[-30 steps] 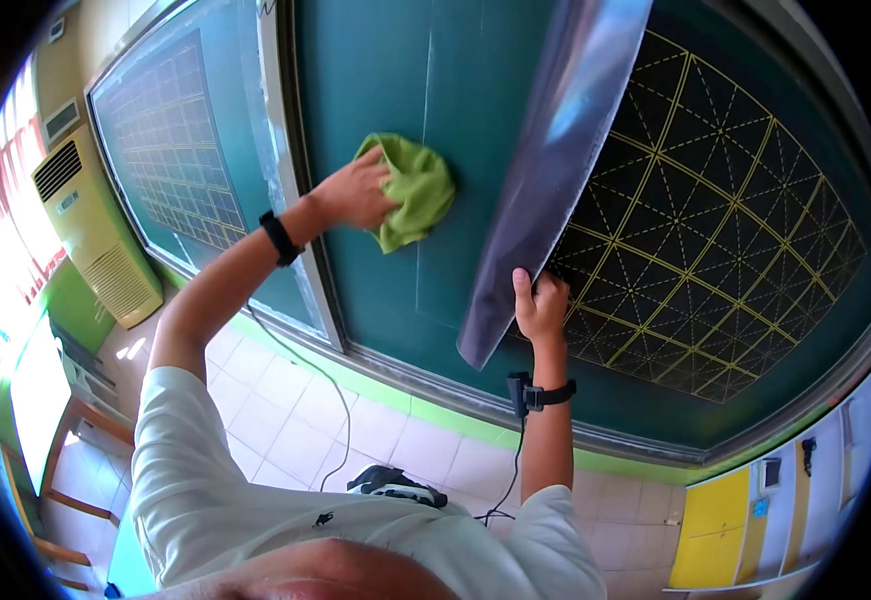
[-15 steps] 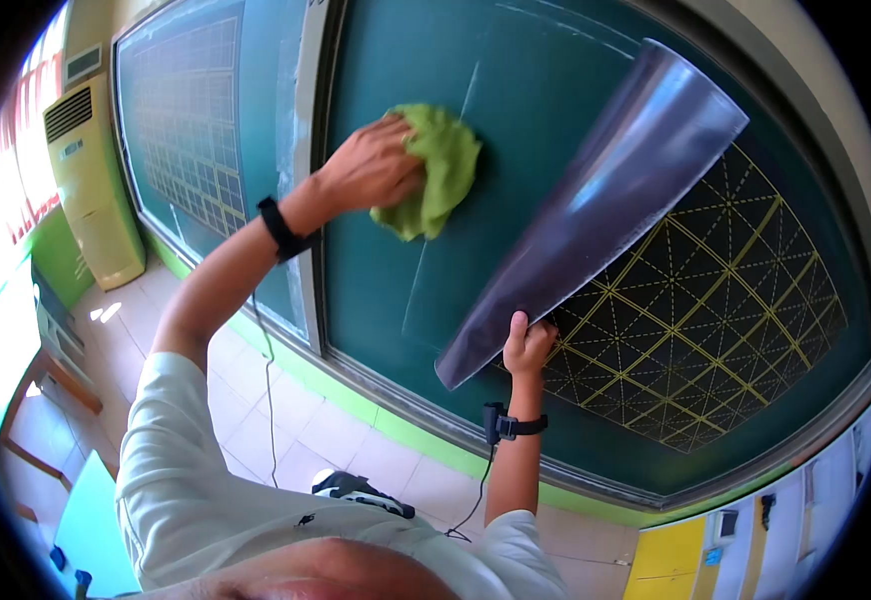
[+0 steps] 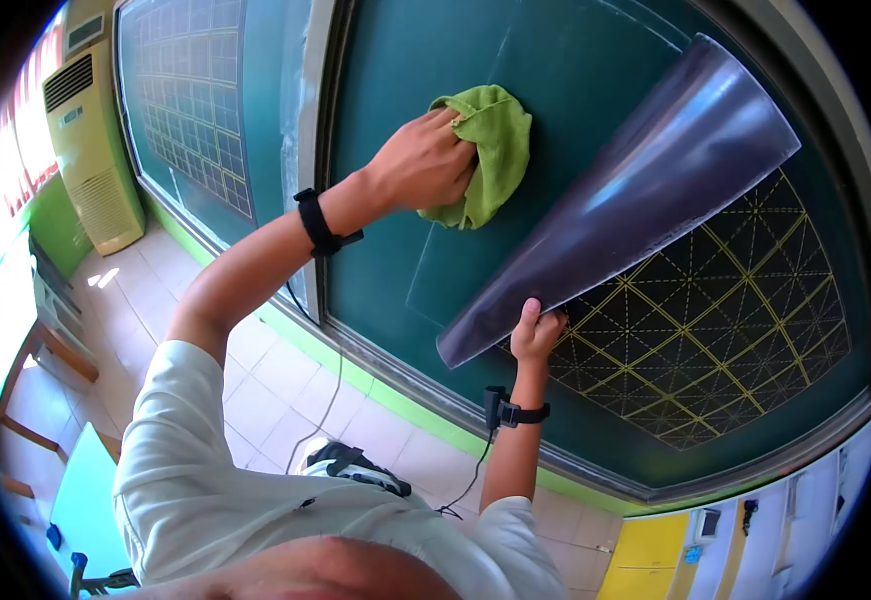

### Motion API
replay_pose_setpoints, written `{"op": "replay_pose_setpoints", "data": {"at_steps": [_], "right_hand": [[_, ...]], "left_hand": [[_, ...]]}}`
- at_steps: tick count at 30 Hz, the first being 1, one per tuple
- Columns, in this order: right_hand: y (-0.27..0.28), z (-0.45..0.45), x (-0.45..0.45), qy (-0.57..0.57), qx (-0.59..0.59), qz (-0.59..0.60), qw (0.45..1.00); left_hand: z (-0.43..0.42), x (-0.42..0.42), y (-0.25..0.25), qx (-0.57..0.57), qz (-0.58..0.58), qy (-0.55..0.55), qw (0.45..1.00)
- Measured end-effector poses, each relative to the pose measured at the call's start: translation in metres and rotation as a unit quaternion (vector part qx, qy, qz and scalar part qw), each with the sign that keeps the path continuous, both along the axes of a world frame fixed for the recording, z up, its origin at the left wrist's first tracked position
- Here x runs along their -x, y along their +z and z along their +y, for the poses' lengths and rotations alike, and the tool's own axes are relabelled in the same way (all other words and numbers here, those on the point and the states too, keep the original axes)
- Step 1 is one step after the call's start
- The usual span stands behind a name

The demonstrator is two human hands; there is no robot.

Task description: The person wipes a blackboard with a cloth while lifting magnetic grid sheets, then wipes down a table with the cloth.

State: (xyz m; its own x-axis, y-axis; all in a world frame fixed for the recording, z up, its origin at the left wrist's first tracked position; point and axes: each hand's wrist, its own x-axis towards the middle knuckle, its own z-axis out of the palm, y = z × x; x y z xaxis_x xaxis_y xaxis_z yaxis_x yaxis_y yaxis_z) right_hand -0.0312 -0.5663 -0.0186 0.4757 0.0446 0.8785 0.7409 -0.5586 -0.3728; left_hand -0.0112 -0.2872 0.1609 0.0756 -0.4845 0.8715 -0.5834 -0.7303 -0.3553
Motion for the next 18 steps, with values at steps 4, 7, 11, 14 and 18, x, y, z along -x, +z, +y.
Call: {"op": "replay_pose_setpoints", "data": {"at_steps": [4,7,11,14,18], "right_hand": [[0.011,0.010,0.006,0.009,-0.020,-0.023,0.999],[0.010,0.014,0.007,0.023,-0.015,-0.034,0.999],[0.001,0.006,-0.004,0.018,-0.040,-0.045,0.998],[-0.013,-0.007,-0.005,0.003,-0.027,0.031,0.999],[-0.002,0.006,-0.011,-0.003,-0.048,-0.024,0.999]], "left_hand": [[-0.010,0.002,-0.004,0.041,-0.029,-0.006,0.999],[-0.018,0.010,0.012,0.016,0.021,0.071,0.997],[-0.025,0.000,0.040,0.074,-0.034,0.080,0.993],[-0.027,-0.008,0.044,0.140,-0.106,0.012,0.984],[-0.031,0.014,0.022,0.144,0.040,0.036,0.988]]}}
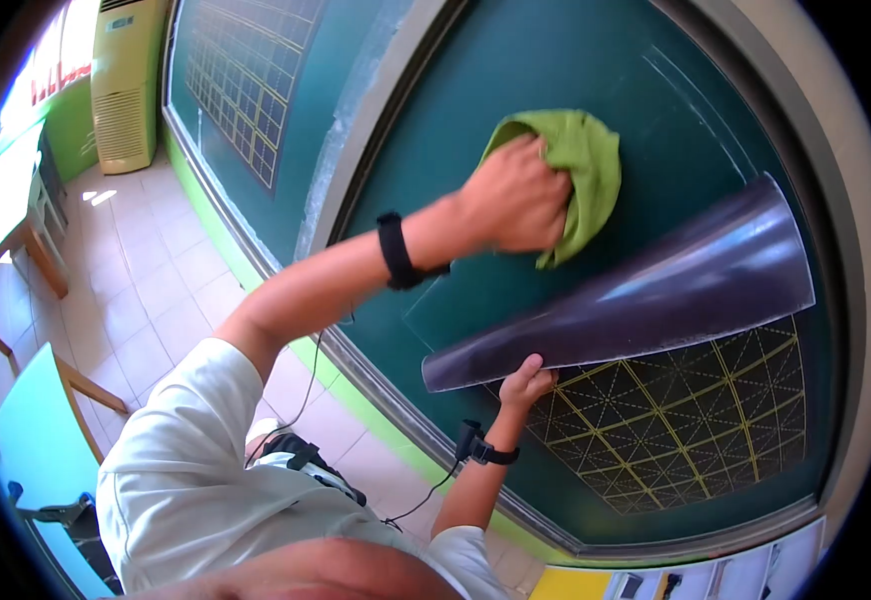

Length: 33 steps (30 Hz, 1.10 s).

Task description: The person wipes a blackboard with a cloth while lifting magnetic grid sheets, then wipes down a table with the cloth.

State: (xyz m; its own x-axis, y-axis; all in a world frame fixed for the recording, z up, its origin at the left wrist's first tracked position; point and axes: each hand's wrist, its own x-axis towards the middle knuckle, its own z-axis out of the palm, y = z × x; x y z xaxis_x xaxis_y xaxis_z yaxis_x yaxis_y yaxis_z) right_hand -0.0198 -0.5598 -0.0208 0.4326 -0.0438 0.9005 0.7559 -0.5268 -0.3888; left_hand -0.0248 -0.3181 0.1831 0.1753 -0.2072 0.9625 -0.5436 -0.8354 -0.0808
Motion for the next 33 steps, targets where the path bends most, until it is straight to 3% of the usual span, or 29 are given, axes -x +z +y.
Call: {"op": "replay_pose_setpoints", "data": {"at_steps": [12,15,17,18,21,26,28,29,33], "right_hand": [[-0.007,-0.012,0.003,0.024,-0.003,0.073,0.997],[-0.003,-0.005,0.006,0.038,-0.026,0.065,0.997],[-0.001,-0.003,0.010,0.046,-0.025,0.072,0.996],[0.000,-0.002,0.011,0.058,-0.025,0.071,0.995],[-0.005,-0.006,0.005,0.042,-0.020,0.058,0.997],[-0.014,-0.005,-0.003,0.043,-0.050,0.036,0.997],[-0.012,-0.004,-0.001,0.039,-0.042,0.019,0.998],[-0.011,-0.003,0.003,0.039,-0.038,0.023,0.998],[-0.003,0.006,0.004,0.065,-0.058,-0.001,0.996]], "left_hand": [[-0.020,0.020,-0.162,-0.002,0.101,-0.011,0.995],[-0.021,0.016,-0.174,0.041,0.032,-0.017,0.999],[-0.018,0.028,-0.157,0.006,0.172,-0.028,0.985],[-0.018,0.022,-0.153,0.009,0.177,-0.030,0.984],[-0.014,-0.001,-0.124,0.038,0.030,-0.033,0.998],[0.006,-0.005,-0.061,-0.004,-0.045,0.013,0.999],[0.015,0.003,-0.061,0.020,0.033,-0.059,0.998],[0.022,0.007,-0.067,-0.053,0.020,0.009,0.998],[0.026,0.016,-0.115,-0.142,0.111,0.056,0.982]]}}
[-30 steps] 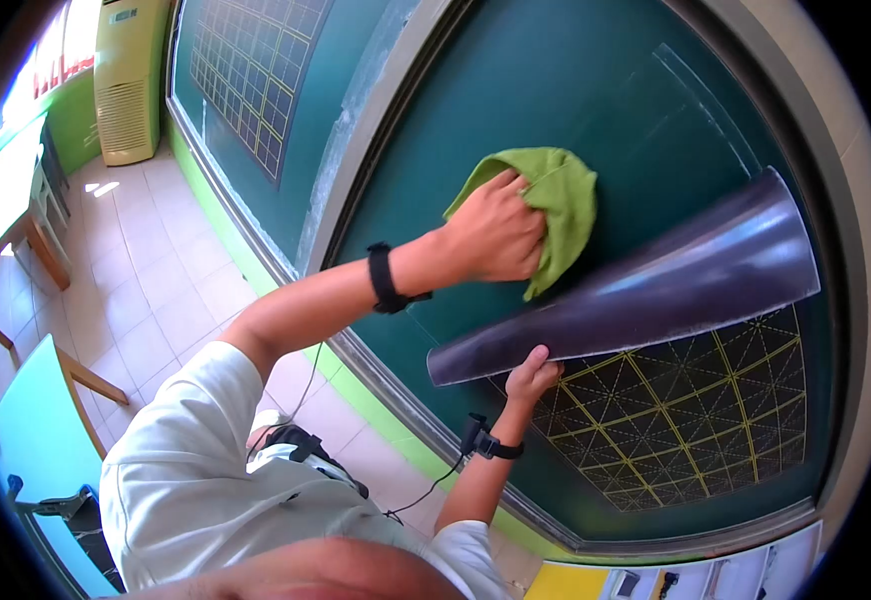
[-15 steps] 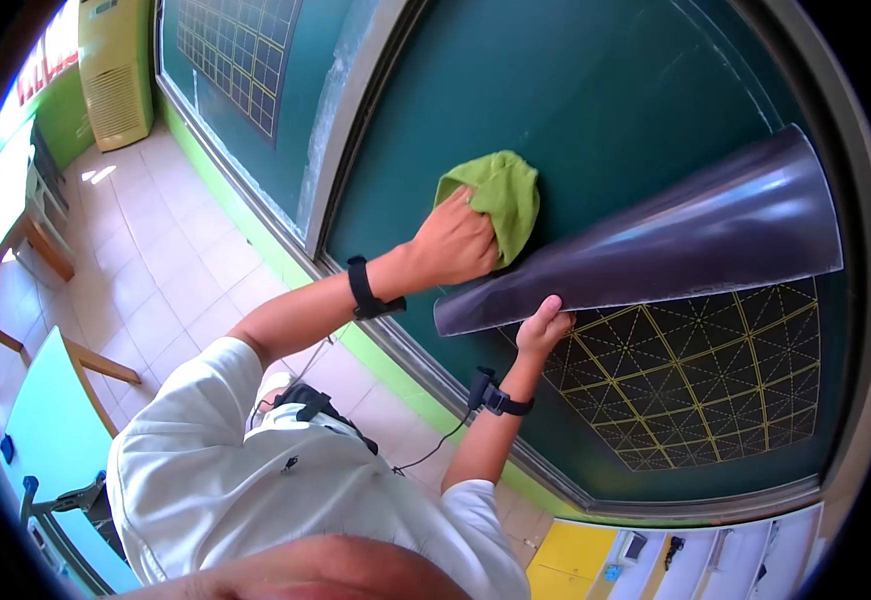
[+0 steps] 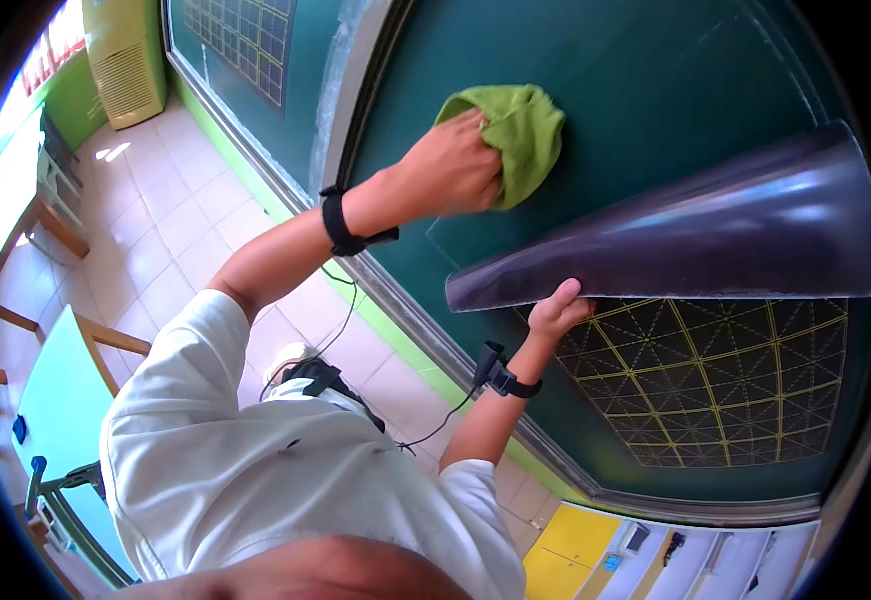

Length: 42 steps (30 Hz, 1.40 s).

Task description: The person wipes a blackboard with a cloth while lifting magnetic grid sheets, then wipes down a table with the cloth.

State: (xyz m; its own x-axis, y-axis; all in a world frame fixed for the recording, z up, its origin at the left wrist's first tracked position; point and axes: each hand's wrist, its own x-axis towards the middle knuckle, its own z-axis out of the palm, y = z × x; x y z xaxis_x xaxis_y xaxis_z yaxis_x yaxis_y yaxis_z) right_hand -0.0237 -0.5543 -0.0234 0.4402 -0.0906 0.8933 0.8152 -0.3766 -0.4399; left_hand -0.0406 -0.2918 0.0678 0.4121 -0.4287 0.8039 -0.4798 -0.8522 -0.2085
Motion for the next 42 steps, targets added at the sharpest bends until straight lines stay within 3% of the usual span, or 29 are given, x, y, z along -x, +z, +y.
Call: {"op": "replay_pose_setpoints", "data": {"at_steps": [3,5,9,10,12,18,21,23,26,29,30,31,33,35,37,40,42], "right_hand": [[-0.011,-0.009,-0.005,0.009,0.010,0.029,0.999],[-0.010,-0.014,-0.007,0.001,0.020,0.031,0.999],[-0.005,-0.002,-0.003,-0.007,0.003,-0.013,1.000],[-0.005,-0.004,-0.002,-0.002,0.012,-0.002,1.000],[-0.005,-0.006,-0.005,0.001,0.019,0.011,1.000],[-0.001,-0.013,0.001,0.005,0.036,0.070,0.997],[-0.002,-0.012,0.001,0.011,0.021,0.055,0.998],[0.001,-0.011,0.004,0.018,0.035,0.048,0.998],[0.003,-0.009,0.000,0.013,0.037,0.026,0.999],[0.005,-0.008,0.008,0.002,0.040,0.029,0.999],[0.008,-0.007,0.010,0.005,0.042,0.037,0.998],[0.010,-0.005,0.010,0.001,0.040,0.042,0.998],[0.011,-0.002,0.009,0.000,0.036,-0.010,0.999],[0.007,-0.003,0.009,-0.006,0.031,-0.009,0.999],[0.003,-0.012,0.005,0.008,0.053,0.037,0.998],[0.003,-0.016,0.005,0.011,0.054,0.069,0.996],[0.007,-0.007,0.006,0.015,0.041,0.047,0.998]], "left_hand": [[0.002,0.008,-0.049,0.053,-0.042,-0.048,0.997],[0.010,0.024,-0.072,-0.035,0.225,-0.032,0.973],[0.005,0.007,-0.110,0.093,0.185,-0.081,0.975],[0.001,0.004,-0.108,0.111,0.106,-0.107,0.982],[-0.001,-0.008,-0.103,0.125,0.031,-0.133,0.983],[0.005,-0.017,-0.009,0.017,0.062,-0.100,0.993],[0.001,-0.029,0.022,-0.022,0.014,-0.095,0.995],[-0.006,-0.038,0.032,0.150,-0.008,-0.153,0.977],[-0.006,-0.042,0.041,0.180,-0.024,-0.212,0.960],[-0.001,-0.061,0.022,0.167,-0.061,-0.250,0.952],[0.003,-0.057,0.007,0.146,0.020,-0.190,0.971],[0.002,-0.051,-0.006,0.145,0.026,-0.194,0.970],[-0.002,-0.039,-0.036,0.148,-0.045,-0.188,0.970],[-0.001,-0.023,-0.070,0.150,0.024,-0.176,0.973],[-0.004,-0.002,-0.094,0.236,0.168,-0.198,0.936],[-0.010,0.013,-0.138,0.263,0.237,-0.196,0.914],[-0.011,0.004,-0.166,0.255,0.212,-0.178,0.927]]}}
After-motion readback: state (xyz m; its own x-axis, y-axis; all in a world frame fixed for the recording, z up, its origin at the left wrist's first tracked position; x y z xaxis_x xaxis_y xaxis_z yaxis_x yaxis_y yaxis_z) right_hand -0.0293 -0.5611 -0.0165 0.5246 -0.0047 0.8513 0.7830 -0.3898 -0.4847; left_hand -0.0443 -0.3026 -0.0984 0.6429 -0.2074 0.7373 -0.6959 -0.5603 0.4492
